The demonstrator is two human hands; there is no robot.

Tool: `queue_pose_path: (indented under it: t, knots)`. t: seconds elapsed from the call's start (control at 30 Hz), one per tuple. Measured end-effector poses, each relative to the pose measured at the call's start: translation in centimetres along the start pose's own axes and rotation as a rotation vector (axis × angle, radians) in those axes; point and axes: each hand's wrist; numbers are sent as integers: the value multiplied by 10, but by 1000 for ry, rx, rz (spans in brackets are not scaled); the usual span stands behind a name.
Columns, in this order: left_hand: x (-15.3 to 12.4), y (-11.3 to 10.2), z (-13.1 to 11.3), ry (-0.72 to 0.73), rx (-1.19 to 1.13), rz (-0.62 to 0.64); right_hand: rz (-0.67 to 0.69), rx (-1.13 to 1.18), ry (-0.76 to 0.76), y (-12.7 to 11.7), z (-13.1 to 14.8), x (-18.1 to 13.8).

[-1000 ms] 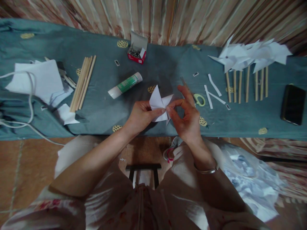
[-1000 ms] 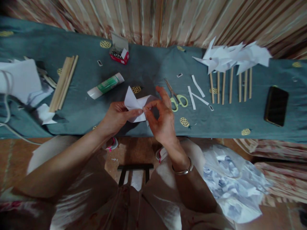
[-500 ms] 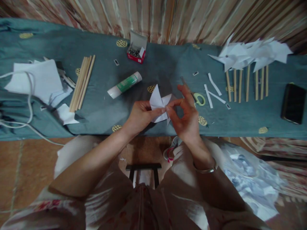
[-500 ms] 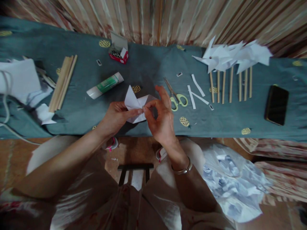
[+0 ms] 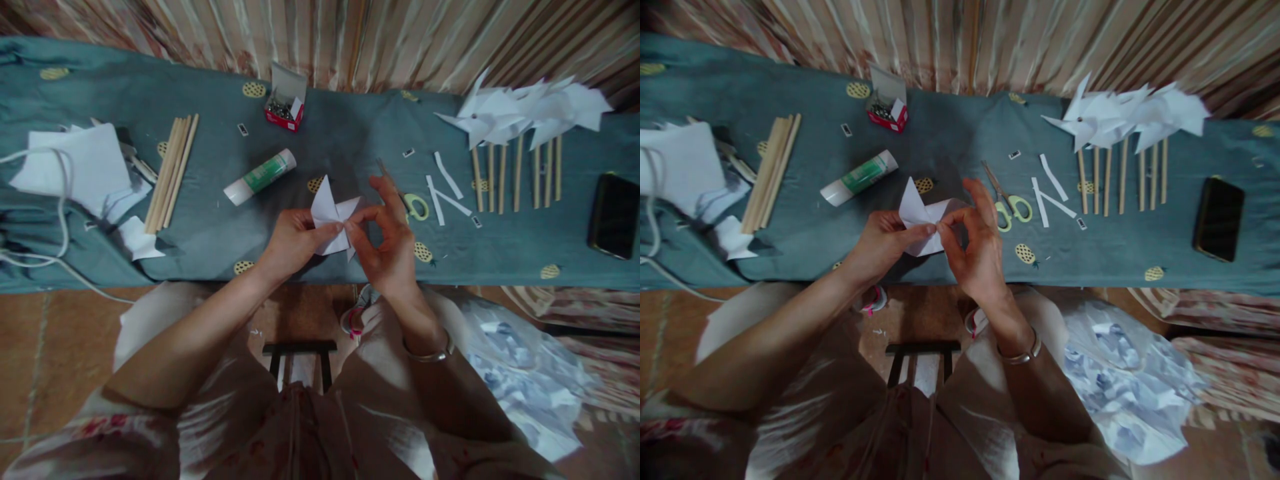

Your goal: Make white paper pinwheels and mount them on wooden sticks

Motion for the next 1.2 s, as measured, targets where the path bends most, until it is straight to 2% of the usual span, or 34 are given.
queue_pose_path:
  t: [0.13, 0.27, 0.43, 0.53, 0.67, 0.77, 1.0, 1.2]
  knots:
    - [0, 0, -2, -6, -23, -21, 9, -3, -26, -3, 2, 0]
    - [3, 1, -4, -45, -84, -56, -94, 24, -17, -4, 2, 0]
    - [6, 0, -3, -53, -163, -62, -189, 267, 195, 2, -2, 1]
    - [6, 0, -2, -49, -195, -50, -124, 539, 343, 8, -3, 4]
    - [5, 2, -2, -40, -205, -33, 73, 759, 488, 11, -1, 6]
    - [4, 2, -2, -39, -181, -14, 94, 784, 532, 12, -2, 7]
    - [4, 0, 0, 22, -95, -8, 34, 770, 562, 17, -8, 8]
    - [6, -3, 3, 70, -33, -19, -22, 803, 613, 17, -3, 9]
Point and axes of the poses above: each hand's wrist, its own x-axis towards the middle knuckle, its own y-axis out of the palm, z = x × y, and after that the axes turned 5 degrees about -x, right-handed
